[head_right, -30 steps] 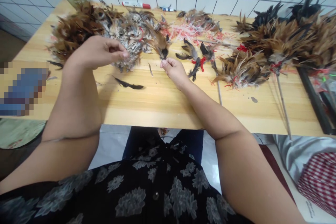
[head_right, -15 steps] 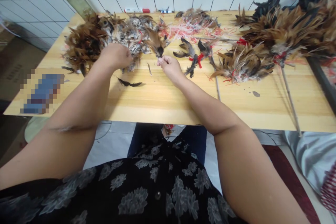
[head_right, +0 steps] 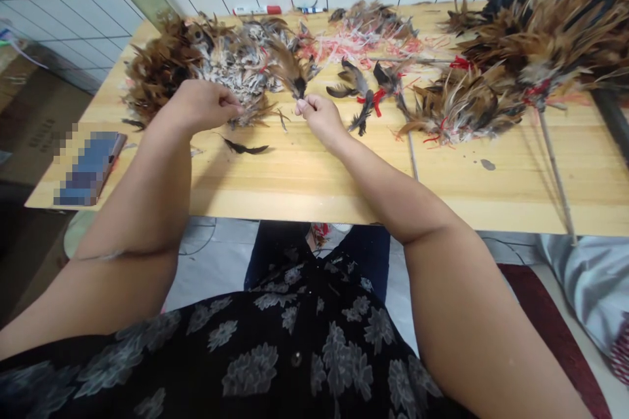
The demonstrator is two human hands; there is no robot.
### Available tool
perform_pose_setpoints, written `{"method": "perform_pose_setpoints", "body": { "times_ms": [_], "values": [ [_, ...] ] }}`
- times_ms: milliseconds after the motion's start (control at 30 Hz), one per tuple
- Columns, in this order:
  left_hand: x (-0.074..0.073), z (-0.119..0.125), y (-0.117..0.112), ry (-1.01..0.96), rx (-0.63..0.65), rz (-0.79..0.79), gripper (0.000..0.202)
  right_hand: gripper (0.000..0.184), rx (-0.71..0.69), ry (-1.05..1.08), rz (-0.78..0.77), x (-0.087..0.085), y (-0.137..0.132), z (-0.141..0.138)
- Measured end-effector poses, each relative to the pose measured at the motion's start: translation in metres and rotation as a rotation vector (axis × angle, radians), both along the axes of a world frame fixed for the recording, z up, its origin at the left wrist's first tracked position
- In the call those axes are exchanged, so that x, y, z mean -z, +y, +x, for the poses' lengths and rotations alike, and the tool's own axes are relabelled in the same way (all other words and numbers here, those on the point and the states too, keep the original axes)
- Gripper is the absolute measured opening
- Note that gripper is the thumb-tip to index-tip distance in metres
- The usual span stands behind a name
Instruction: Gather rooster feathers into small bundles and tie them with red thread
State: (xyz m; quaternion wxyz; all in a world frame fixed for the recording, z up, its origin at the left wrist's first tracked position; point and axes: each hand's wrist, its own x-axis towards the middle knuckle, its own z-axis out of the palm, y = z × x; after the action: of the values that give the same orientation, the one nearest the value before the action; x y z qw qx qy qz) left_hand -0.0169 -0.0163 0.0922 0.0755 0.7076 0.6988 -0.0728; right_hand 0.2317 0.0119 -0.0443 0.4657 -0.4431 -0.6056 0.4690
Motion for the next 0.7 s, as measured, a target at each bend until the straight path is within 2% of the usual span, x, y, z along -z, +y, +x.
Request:
{"method": "perform_pose_setpoints", "body": {
  "times_ms": [133,267,400,467,567,600,700],
  "values": [
    [0.012,0.000,-0.004,-0.085,0.025,0.045,0.021,0.064,-0.004,0.009,0.011,-0.002,-0.002,0.001],
    [0.024,0.007,-0.005,-0.039,0.038,0.059,0.010,0.065,0.011,0.039,-0.002,-0.007,-0.007,0.000],
    [0.017,0.005,-0.007,-0.044,0.038,0.073,0.024,0.060,0.014,0.042,-0.027,-0.006,-0.006,0.000],
    [0.009,-0.001,-0.010,-0.185,0.035,0.100,0.028,0.056,0.009,0.044,-0.036,-0.005,-0.006,0.000],
    [0.004,-0.011,-0.011,-0.568,0.019,0.122,0.018,0.055,0.013,0.059,-0.046,-0.006,-0.006,-0.001],
    [0.005,-0.013,-0.009,-0.717,0.010,0.119,0.018,0.055,0.016,0.067,-0.051,-0.006,-0.007,-0.001],
    [0.021,-0.013,0.004,-1.110,-0.003,0.055,0.036,0.052,0.027,0.093,-0.075,-0.011,-0.010,0.000]
  ]
}}
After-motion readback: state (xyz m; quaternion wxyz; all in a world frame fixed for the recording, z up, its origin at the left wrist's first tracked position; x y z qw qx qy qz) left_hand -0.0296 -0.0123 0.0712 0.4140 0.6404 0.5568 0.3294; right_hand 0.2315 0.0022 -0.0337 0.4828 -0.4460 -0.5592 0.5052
